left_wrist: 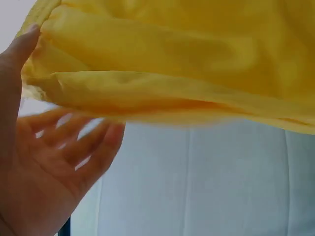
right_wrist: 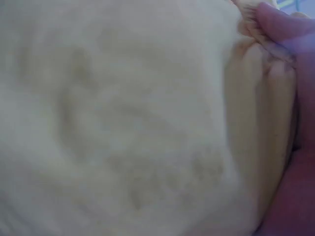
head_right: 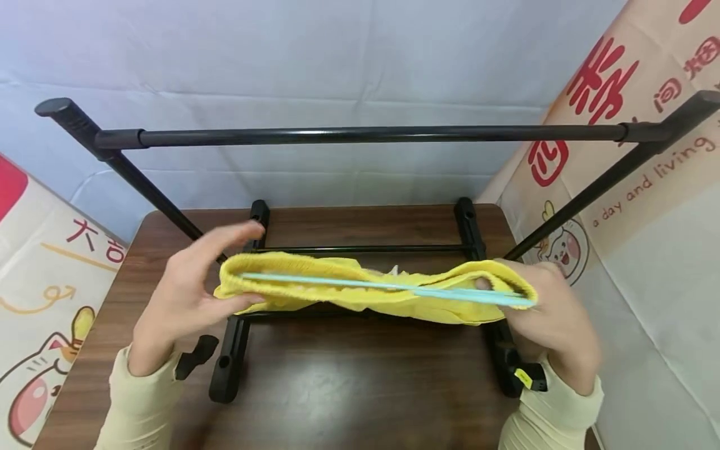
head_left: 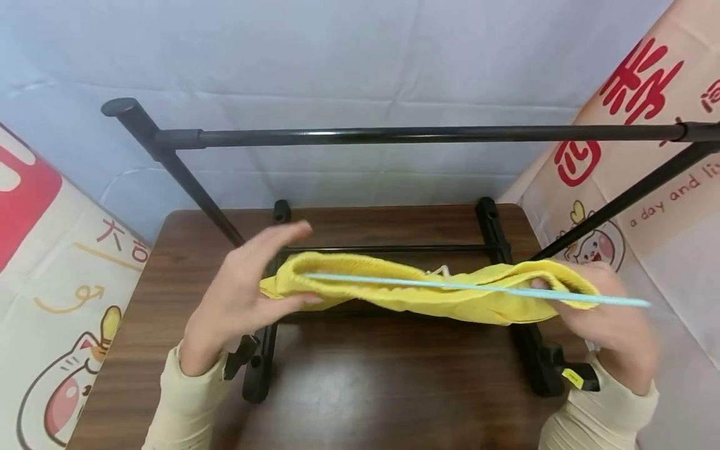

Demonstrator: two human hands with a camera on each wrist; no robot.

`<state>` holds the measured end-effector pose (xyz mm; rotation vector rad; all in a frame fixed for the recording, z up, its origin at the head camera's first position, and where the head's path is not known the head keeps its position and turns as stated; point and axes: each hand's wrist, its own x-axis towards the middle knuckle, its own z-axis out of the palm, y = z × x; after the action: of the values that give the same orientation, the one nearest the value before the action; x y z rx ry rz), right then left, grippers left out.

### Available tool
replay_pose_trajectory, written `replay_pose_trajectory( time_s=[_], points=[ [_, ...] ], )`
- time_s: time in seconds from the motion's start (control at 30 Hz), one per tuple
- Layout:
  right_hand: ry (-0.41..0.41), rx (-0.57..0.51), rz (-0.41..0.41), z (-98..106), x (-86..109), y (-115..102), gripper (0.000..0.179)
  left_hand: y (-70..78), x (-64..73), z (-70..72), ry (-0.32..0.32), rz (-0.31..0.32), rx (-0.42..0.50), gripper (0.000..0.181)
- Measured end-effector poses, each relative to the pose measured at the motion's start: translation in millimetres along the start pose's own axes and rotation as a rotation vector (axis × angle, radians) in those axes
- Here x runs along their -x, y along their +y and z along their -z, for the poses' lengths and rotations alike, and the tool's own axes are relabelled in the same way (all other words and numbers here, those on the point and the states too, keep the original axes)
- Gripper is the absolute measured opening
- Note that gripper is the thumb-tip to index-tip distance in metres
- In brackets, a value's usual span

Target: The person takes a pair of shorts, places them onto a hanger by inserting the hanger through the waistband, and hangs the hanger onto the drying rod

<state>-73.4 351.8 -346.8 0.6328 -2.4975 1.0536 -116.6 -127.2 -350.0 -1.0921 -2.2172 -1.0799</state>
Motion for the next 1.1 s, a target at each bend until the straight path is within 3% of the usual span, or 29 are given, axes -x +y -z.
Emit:
replay_pose_trajectory(
  time_s=[0.1, 0.23, 0.43, 0.57, 0.67, 0.77, 0.87, 1.0, 1.1],
  points=[
    [-0.096, 0.018, -0.059, -4.0, -5.0, -3.5, 0.025, 4.6, -4.4, -4.9, -0.115, 0.014, 0.112, 0.056],
    [-0.183, 0.053, -0.107, -9.4, -8.5, -2.5, 0.021, 5.7, 2.1, -9.5, -0.204, 0.110, 0.187, 0.036],
    [-0.316, 0.118, -0.100, -17.6, -18.5, -3.1, 0.037, 2.1, 5.1, -9.1, -0.317, 0.126, 0.117, 0.015],
    [-0.378, 0.120, -0.132, -24.3, -23.0, -8.1, 0.031, 4.1, 1.8, -11.7, -0.435, 0.170, 0.062, 0.012],
    [-0.391, 0.134, -0.134, -27.1, -26.0, -9.7, 0.030, 2.8, 1.7, -16.3, -0.443, 0.194, 0.075, 0.009],
    [-0.367, 0.136, -0.135, -25.2, -26.6, -4.8, 0.024, -6.8, 5.1, -22.1, -0.332, 0.130, 0.088, 0.008],
    [-0.318, 0.053, -0.185, -18.1, -17.9, 10.9, 0.020, -25.5, 14.0, -20.7, -0.129, 0.111, 0.055, 0.019],
    [-0.301, -0.162, -0.292, -19.2, 4.0, 47.5, 0.026, -51.1, 31.1, -4.5, 0.169, 0.273, 0.075, 0.020],
    [-0.320, -0.179, -0.443, -28.5, 18.2, 78.2, 0.017, -61.6, 42.4, 11.2, 0.404, 0.366, 0.251, 0.019]
  ],
)
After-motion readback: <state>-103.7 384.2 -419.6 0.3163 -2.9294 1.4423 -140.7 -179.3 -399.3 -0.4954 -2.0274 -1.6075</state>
